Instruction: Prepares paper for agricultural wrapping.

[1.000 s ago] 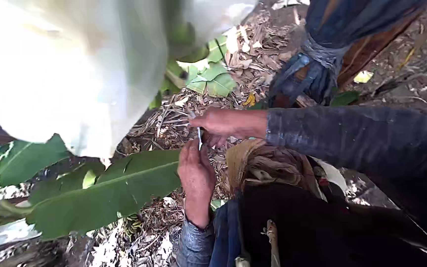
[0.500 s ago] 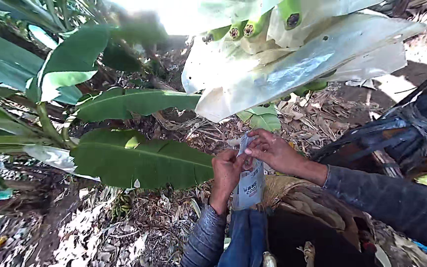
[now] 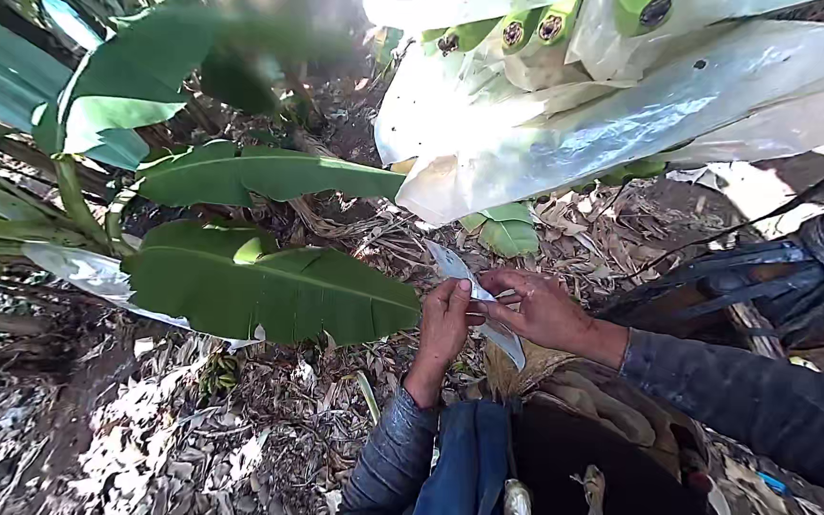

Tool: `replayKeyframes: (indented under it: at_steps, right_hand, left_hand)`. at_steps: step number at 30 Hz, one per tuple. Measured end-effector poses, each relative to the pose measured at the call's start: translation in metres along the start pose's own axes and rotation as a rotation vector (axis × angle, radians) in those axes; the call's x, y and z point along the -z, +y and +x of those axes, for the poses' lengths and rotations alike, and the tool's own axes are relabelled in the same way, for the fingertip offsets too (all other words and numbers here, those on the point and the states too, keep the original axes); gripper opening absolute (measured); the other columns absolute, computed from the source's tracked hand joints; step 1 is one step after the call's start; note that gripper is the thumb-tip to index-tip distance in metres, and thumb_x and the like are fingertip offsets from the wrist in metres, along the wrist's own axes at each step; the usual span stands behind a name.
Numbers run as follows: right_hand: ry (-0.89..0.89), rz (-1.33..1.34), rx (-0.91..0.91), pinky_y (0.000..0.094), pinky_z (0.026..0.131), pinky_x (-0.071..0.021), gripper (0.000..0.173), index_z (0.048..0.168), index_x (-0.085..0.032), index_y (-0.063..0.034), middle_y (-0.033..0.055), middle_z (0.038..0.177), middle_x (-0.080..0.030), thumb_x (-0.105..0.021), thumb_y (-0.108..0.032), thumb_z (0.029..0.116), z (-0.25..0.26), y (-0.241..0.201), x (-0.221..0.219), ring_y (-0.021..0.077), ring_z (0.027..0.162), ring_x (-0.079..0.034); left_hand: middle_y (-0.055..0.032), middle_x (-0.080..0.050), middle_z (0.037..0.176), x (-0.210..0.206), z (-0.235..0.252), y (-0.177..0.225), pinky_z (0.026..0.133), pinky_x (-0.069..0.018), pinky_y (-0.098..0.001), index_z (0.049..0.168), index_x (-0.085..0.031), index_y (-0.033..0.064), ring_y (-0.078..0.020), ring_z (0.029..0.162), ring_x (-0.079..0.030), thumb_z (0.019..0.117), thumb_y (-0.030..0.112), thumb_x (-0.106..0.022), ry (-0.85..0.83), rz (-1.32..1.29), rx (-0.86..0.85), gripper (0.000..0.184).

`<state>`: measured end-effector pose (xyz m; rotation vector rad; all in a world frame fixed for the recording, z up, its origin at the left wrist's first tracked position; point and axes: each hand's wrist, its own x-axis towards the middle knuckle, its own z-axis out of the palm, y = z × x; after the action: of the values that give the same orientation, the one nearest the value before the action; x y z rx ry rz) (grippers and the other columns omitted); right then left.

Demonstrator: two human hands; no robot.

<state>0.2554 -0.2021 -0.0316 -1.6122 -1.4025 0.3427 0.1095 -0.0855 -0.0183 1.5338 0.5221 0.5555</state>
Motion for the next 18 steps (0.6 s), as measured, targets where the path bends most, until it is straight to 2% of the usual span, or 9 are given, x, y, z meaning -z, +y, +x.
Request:
replayKeyframes:
  at_steps: [6,9,10,12,13,14,15,16,18]
  right_hand:
    - [-0.074,0.226,-0.104,0.0297,0.09,-0.0618,0.033,0.115,-0.073,-0.0072,0.0066,0.12,-0.071,-0.072,-0.034,0.0962,0.004,0.009,0.004,0.0117,0.106,-0.071]
    - [-0.135,0.482,-0.206,0.0337,0.096,-0.0582,0.023,0.107,-0.077,-0.004,0.0067,0.12,-0.072,-0.078,-0.02,0.0912,0.013,0.018,0.01,0.0155,0.109,-0.069]
    - [-0.129,0.549,-0.251,0.0329,0.094,-0.0589,0.017,0.105,-0.076,-0.0024,0.0066,0.114,-0.074,-0.077,-0.013,0.0912,0.017,0.02,0.012,0.0145,0.103,-0.07]
    - [-0.068,0.536,-0.333,0.0311,0.078,-0.059,0.01,0.101,-0.074,-0.0021,0.0053,0.091,-0.074,-0.072,-0.009,0.0943,0.026,0.024,0.016,0.0118,0.082,-0.069]
    - [-0.05,0.445,-0.36,0.0323,0.074,-0.0562,0.012,0.104,-0.069,-0.0038,0.0052,0.086,-0.07,-0.068,-0.015,0.0993,0.03,0.024,0.021,0.0121,0.077,-0.066]
    - [-0.036,0.336,-0.38,0.0363,0.073,-0.0557,0.018,0.109,-0.065,-0.0054,0.0066,0.086,-0.068,-0.062,-0.022,0.1035,0.034,0.024,0.027,0.0147,0.076,-0.065]
    - [-0.022,0.234,-0.383,0.0408,0.073,-0.056,0.023,0.114,-0.064,-0.0062,0.0089,0.087,-0.068,-0.057,-0.027,0.1061,0.037,0.022,0.032,0.0183,0.077,-0.066]
    - [-0.011,0.145,-0.373,0.0439,0.073,-0.0561,0.026,0.116,-0.063,-0.0061,0.0106,0.087,-0.068,-0.053,-0.029,0.1076,0.039,0.018,0.037,0.0211,0.077,-0.067]
    - [-0.012,0.064,-0.355,0.0474,0.074,-0.0568,0.029,0.12,-0.061,-0.0052,0.0129,0.089,-0.069,-0.05,-0.029,0.1091,0.045,0.006,0.04,0.025,0.08,-0.068]
  left_hand:
    - [-0.0179,-0.074,0.097,0.007,-0.001,-0.014,0.082,-0.0651,-0.0431,0.11,-0.061,-0.008,-0.0264,0.087,-0.076,0.1105,0.016,-0.04,-0.042,-0.068,0.01,0.032]
    - [-0.0196,-0.074,0.105,0.02,-0.001,-0.025,0.087,-0.0636,-0.0464,0.112,-0.06,-0.0082,-0.0297,0.095,-0.075,0.1101,0.017,-0.039,-0.155,-0.103,-0.057,0.033]
    - [-0.0193,-0.074,0.106,0.026,-0.002,-0.028,0.087,-0.0636,-0.0466,0.112,-0.061,-0.0082,-0.0297,0.095,-0.075,0.1099,0.017,-0.04,-0.191,-0.08,-0.08,0.032]
    - [-0.0124,-0.075,0.095,0.045,-0.005,-0.026,0.08,-0.0652,-0.041,0.105,-0.065,-0.0051,-0.0228,0.086,-0.076,0.1077,0.015,-0.044,-0.163,0.188,-0.106,0.029]
    - [-0.0079,-0.074,0.086,0.06,-0.004,-0.024,0.075,-0.0642,-0.0375,0.099,-0.069,-0.0022,-0.0181,0.079,-0.074,0.1051,0.015,-0.047,-0.091,0.463,-0.09,0.028]
    - [-0.0086,-0.071,0.08,0.076,-0.003,-0.021,0.072,-0.0609,-0.0406,0.094,-0.072,0.0008,-0.0199,0.075,-0.071,0.1015,0.018,-0.051,0.003,0.795,-0.026,0.028]
    - [-0.0164,-0.071,0.086,0.09,-0.001,-0.018,0.077,-0.0584,-0.051,0.096,-0.073,0.0011,-0.0301,0.083,-0.071,0.1004,0.023,-0.053,0.095,1.075,0.107,0.03]
    - [-0.0243,-0.071,0.102,0.103,0.003,-0.016,0.084,-0.0554,-0.0604,0.104,-0.072,-0.0005,-0.0405,0.097,-0.07,0.1008,0.026,-0.054,0.206,1.252,0.239,0.032]
    - [-0.0307,-0.059,0.134,0.122,0.008,-0.016,0.102,-0.0468,-0.065,0.125,-0.065,-0.0046,-0.0493,0.124,-0.057,0.1008,0.026,-0.059,0.416,1.324,0.248,0.04]
